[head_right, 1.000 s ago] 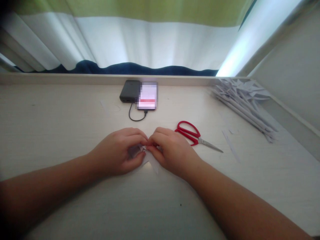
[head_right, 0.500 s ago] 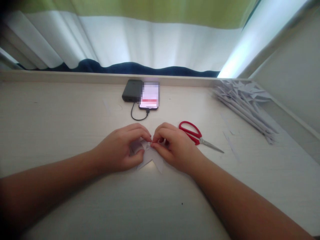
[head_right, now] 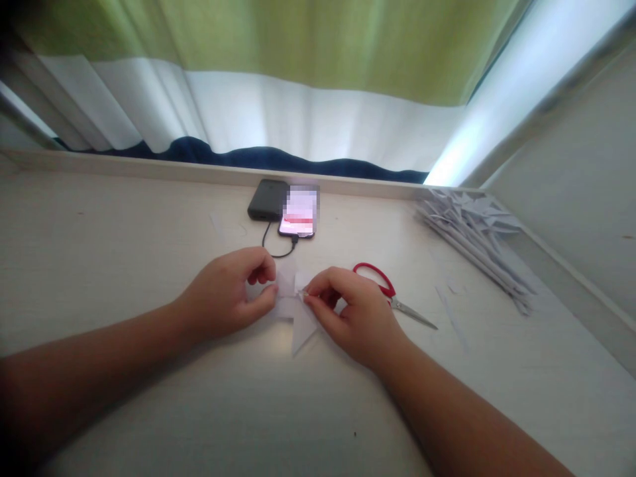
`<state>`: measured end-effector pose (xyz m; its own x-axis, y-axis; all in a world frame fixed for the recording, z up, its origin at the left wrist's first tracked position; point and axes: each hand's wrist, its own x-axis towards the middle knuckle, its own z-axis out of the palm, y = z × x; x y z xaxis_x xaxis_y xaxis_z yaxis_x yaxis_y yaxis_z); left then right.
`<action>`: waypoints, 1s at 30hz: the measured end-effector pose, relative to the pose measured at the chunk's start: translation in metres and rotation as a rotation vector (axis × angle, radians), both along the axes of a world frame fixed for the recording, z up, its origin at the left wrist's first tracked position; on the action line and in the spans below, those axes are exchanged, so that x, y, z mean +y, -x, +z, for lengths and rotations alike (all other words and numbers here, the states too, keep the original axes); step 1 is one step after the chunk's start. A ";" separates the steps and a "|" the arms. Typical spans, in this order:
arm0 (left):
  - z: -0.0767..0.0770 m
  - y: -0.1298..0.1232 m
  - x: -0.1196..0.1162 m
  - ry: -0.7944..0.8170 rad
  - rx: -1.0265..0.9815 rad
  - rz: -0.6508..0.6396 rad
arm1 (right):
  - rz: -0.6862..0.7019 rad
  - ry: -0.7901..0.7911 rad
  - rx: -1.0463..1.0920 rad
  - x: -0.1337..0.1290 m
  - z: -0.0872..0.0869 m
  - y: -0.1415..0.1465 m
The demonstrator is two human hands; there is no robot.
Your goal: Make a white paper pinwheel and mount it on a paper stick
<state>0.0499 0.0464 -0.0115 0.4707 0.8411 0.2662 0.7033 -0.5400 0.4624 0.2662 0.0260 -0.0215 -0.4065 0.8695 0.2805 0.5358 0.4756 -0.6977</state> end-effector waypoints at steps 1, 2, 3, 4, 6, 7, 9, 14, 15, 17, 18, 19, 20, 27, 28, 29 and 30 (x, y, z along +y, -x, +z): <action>0.002 0.000 0.000 0.000 0.002 -0.005 | -0.014 -0.031 0.012 -0.001 0.001 0.000; 0.003 0.000 0.000 -0.002 0.000 -0.016 | -0.020 -0.060 0.020 -0.001 0.001 0.000; 0.004 0.000 -0.001 -0.005 -0.010 -0.029 | -0.018 -0.086 0.021 -0.002 0.001 0.001; 0.005 0.000 -0.001 -0.001 -0.025 -0.046 | -0.011 -0.109 0.016 -0.003 0.001 0.001; 0.005 -0.002 -0.003 0.032 -0.077 -0.068 | 0.011 -0.154 -0.007 -0.005 0.002 0.002; 0.005 -0.003 -0.004 0.063 -0.112 -0.070 | 0.024 -0.171 -0.021 -0.005 0.002 0.003; 0.005 -0.005 -0.005 0.155 -0.194 -0.064 | 0.043 -0.194 -0.043 -0.006 0.003 0.004; -0.001 -0.008 -0.006 0.383 -0.396 -0.029 | 0.051 -0.229 -0.062 -0.009 0.005 0.005; -0.003 -0.008 -0.006 0.414 -0.434 -0.024 | 0.050 -0.234 -0.062 -0.009 0.005 0.005; -0.006 -0.009 -0.005 0.469 -0.502 -0.030 | 0.049 -0.241 -0.062 -0.009 0.005 0.005; -0.008 -0.009 -0.005 0.493 -0.525 -0.035 | 0.049 -0.245 -0.063 -0.009 0.005 0.005; -0.008 -0.009 -0.004 0.512 -0.540 -0.038 | 0.049 -0.249 -0.067 -0.009 0.005 0.006; -0.009 -0.009 -0.004 0.525 -0.549 -0.037 | 0.048 -0.253 -0.072 -0.009 0.005 0.006; -0.006 -0.011 -0.004 0.577 -0.561 -0.012 | 0.053 -0.277 -0.099 -0.012 0.005 0.006; -0.006 -0.011 -0.004 0.583 -0.571 -0.011 | 0.059 -0.281 -0.106 -0.012 0.005 0.006; -0.007 -0.011 -0.004 0.586 -0.581 -0.009 | 0.068 -0.289 -0.113 -0.012 0.005 0.006; -0.007 -0.012 -0.004 0.588 -0.593 -0.007 | 0.079 -0.299 -0.118 -0.012 0.005 0.005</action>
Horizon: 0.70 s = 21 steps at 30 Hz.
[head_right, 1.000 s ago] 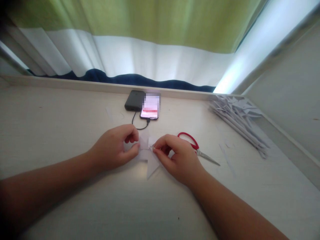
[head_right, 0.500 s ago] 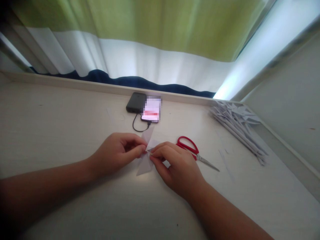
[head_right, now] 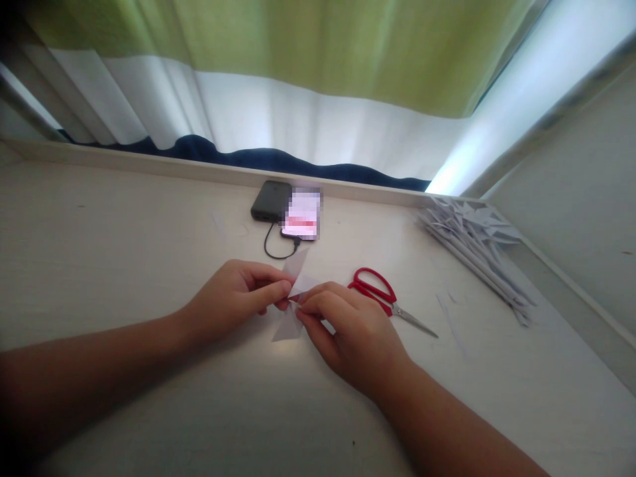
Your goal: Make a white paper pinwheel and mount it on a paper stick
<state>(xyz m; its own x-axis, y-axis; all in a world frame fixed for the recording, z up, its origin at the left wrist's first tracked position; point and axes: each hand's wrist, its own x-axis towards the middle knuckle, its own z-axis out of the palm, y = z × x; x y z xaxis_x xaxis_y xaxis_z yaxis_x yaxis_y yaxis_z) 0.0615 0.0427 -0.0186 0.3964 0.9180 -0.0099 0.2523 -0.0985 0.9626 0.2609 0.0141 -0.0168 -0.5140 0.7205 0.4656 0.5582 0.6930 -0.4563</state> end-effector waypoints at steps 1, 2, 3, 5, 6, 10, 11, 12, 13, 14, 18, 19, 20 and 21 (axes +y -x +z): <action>-0.001 0.000 0.000 0.002 -0.010 0.005 | 0.010 -0.009 -0.006 0.000 0.000 0.000; -0.002 0.000 0.000 0.004 -0.018 0.010 | 0.015 -0.020 -0.008 0.000 -0.001 0.000; -0.003 0.000 0.000 0.006 -0.022 0.013 | 0.014 -0.030 -0.009 0.000 -0.001 0.000; -0.004 -0.001 0.000 0.005 -0.014 0.015 | -0.007 -0.040 -0.010 0.001 -0.001 0.000; -0.005 -0.001 0.000 -0.002 -0.004 0.018 | -0.023 -0.044 -0.010 0.001 -0.001 0.000; -0.005 -0.001 -0.001 -0.022 0.028 0.026 | -0.093 -0.054 -0.005 -0.001 0.000 0.000; -0.005 -0.001 -0.002 -0.020 0.027 0.027 | -0.108 -0.054 -0.007 -0.001 0.001 0.000; -0.005 -0.001 -0.002 -0.018 0.022 0.028 | -0.120 -0.053 -0.013 -0.001 0.002 0.001; -0.005 -0.002 -0.003 -0.016 0.017 0.030 | -0.129 -0.054 -0.019 -0.001 0.002 0.001; -0.005 -0.002 -0.003 -0.015 0.011 0.034 | -0.135 -0.059 -0.024 -0.001 0.003 0.001; -0.005 -0.001 -0.004 -0.002 0.001 0.035 | -0.174 -0.093 -0.038 -0.001 0.005 0.002; -0.005 -0.001 -0.004 0.006 -0.003 0.032 | -0.185 -0.099 -0.041 -0.001 0.005 0.003; -0.005 -0.001 -0.004 0.015 -0.007 0.027 | -0.196 -0.102 -0.045 -0.001 0.005 0.003; -0.005 -0.001 -0.004 0.024 -0.011 0.023 | -0.205 -0.104 -0.048 -0.001 0.005 0.003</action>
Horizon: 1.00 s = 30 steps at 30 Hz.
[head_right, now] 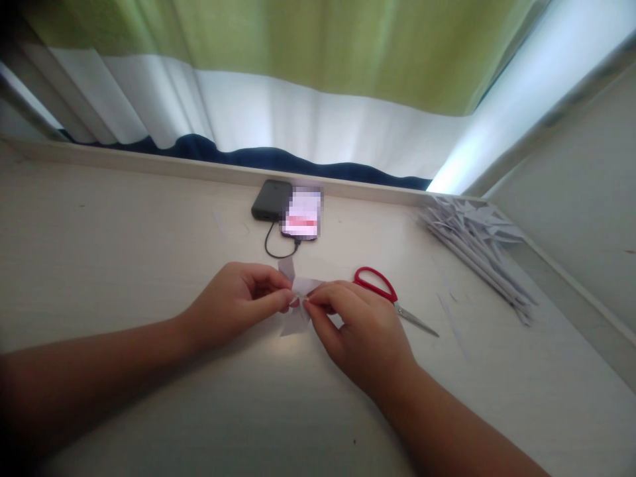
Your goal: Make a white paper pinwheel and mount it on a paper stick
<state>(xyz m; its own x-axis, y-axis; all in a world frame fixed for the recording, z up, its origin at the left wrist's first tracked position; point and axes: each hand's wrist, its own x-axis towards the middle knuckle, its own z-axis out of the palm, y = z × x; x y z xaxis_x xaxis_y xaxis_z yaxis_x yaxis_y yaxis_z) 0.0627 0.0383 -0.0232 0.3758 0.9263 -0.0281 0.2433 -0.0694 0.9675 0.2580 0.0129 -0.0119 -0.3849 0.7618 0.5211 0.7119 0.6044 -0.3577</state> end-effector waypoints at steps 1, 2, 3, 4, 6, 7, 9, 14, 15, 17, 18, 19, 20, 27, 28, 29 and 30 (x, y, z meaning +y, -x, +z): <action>0.000 0.000 0.000 0.009 -0.005 -0.002 | -0.007 -0.002 -0.001 0.000 0.000 0.000; 0.000 0.000 0.000 0.017 -0.009 -0.003 | -0.012 -0.003 -0.002 -0.001 0.000 0.000; 0.000 0.000 0.000 0.024 -0.012 -0.004 | -0.018 -0.004 -0.004 -0.001 0.001 0.001; 0.000 0.000 0.000 0.029 -0.015 -0.004 | -0.024 -0.003 -0.005 -0.001 0.001 0.001; -0.001 -0.001 0.000 0.034 -0.020 -0.011 | -0.029 -0.001 -0.007 -0.002 0.002 0.001; -0.002 -0.001 0.000 0.034 -0.022 -0.015 | -0.031 -0.001 -0.008 -0.002 0.002 0.002; -0.003 -0.001 0.000 0.031 -0.022 -0.020 | -0.038 0.001 -0.013 -0.003 0.002 0.002; -0.002 -0.001 -0.001 0.021 -0.010 -0.015 | -0.048 -0.007 -0.027 -0.003 0.001 0.003; -0.002 -0.001 -0.001 0.016 -0.010 -0.013 | -0.046 -0.012 -0.028 -0.003 0.001 0.003; -0.001 -0.001 -0.001 0.006 -0.015 -0.003 | -0.038 -0.010 -0.028 -0.004 0.001 0.002; -0.001 -0.001 -0.001 0.001 -0.020 0.002 | -0.034 -0.007 -0.027 -0.004 0.001 0.002; -0.001 -0.001 -0.002 -0.003 -0.026 0.007 | -0.027 -0.006 -0.028 -0.004 0.001 0.002; -0.002 -0.002 -0.002 -0.008 -0.029 0.011 | -0.023 -0.008 -0.028 -0.004 0.001 0.001; -0.004 -0.002 -0.002 -0.028 -0.041 0.011 | -0.015 -0.022 -0.046 -0.004 0.000 0.001; -0.004 -0.003 -0.003 -0.031 -0.045 0.010 | -0.021 -0.020 -0.050 -0.004 0.000 0.001; -0.004 -0.003 -0.003 -0.033 -0.048 0.009 | -0.026 -0.020 -0.053 -0.004 0.000 0.001; -0.004 -0.003 -0.003 -0.035 -0.048 0.008 | -0.030 -0.019 -0.055 -0.004 0.000 0.001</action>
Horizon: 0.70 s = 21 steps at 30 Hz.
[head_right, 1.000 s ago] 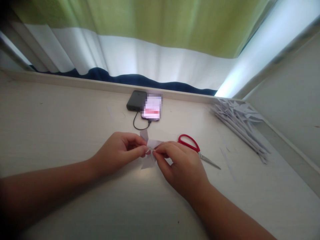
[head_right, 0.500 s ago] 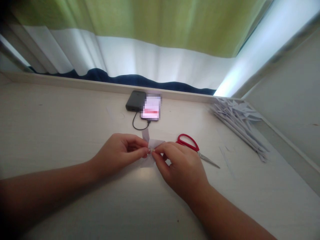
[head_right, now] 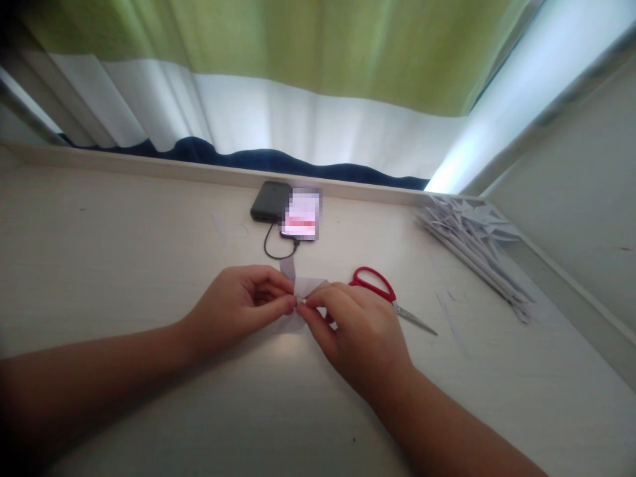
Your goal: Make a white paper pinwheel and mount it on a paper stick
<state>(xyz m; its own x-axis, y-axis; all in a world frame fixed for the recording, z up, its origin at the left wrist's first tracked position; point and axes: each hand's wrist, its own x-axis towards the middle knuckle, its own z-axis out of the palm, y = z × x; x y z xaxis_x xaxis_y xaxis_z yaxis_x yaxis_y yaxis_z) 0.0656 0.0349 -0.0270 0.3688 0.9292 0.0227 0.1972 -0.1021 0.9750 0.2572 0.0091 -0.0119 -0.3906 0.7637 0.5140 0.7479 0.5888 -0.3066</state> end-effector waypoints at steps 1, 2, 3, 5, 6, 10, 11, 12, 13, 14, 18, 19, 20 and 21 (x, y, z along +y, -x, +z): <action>0.000 0.000 0.000 -0.004 0.001 0.001 | -0.001 0.002 0.000 0.000 0.000 0.000; 0.000 0.000 -0.001 -0.009 0.002 0.001 | -0.003 0.002 0.003 0.000 0.000 0.000; 0.001 0.000 -0.001 -0.016 0.003 0.001 | -0.005 0.001 0.006 0.000 0.000 0.000; 0.001 0.000 -0.002 -0.040 -0.001 -0.005 | -0.016 -0.001 0.015 0.000 0.000 0.001; 0.002 0.000 -0.003 -0.061 -0.002 -0.009 | -0.025 -0.003 0.018 0.000 0.000 0.001; 0.002 0.001 -0.003 -0.179 0.020 -0.013 | -0.042 0.015 0.040 0.001 0.000 0.000; 0.002 0.002 -0.004 -0.208 0.031 -0.016 | -0.041 0.022 0.052 0.001 0.000 0.000; 0.002 0.002 -0.004 -0.234 0.040 -0.019 | -0.038 0.030 0.064 0.001 0.001 0.000; 0.002 0.002 -0.004 -0.254 0.047 -0.021 | -0.038 0.036 0.078 0.001 0.001 0.000; 0.002 0.003 -0.004 -0.271 0.053 -0.022 | -0.038 0.039 0.091 0.001 0.001 0.000; 0.004 0.004 -0.005 -0.318 0.063 -0.028 | -0.063 0.037 0.127 -0.001 0.001 0.003; 0.004 0.004 -0.005 -0.328 0.065 -0.034 | -0.077 0.033 0.134 -0.001 0.000 0.003; 0.005 0.004 -0.005 -0.338 0.068 -0.038 | -0.091 0.030 0.140 -0.001 0.000 0.004; 0.005 0.004 -0.006 -0.349 0.074 -0.040 | -0.098 0.032 0.142 -0.001 -0.001 0.004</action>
<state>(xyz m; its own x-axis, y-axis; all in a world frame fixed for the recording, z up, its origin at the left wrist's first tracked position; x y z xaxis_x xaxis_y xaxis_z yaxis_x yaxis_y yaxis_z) 0.0619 0.0294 -0.0224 0.4170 0.8550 0.3083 0.2548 -0.4355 0.8634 0.2535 0.0078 -0.0125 -0.2383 0.8115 0.5336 0.7494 0.5031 -0.4305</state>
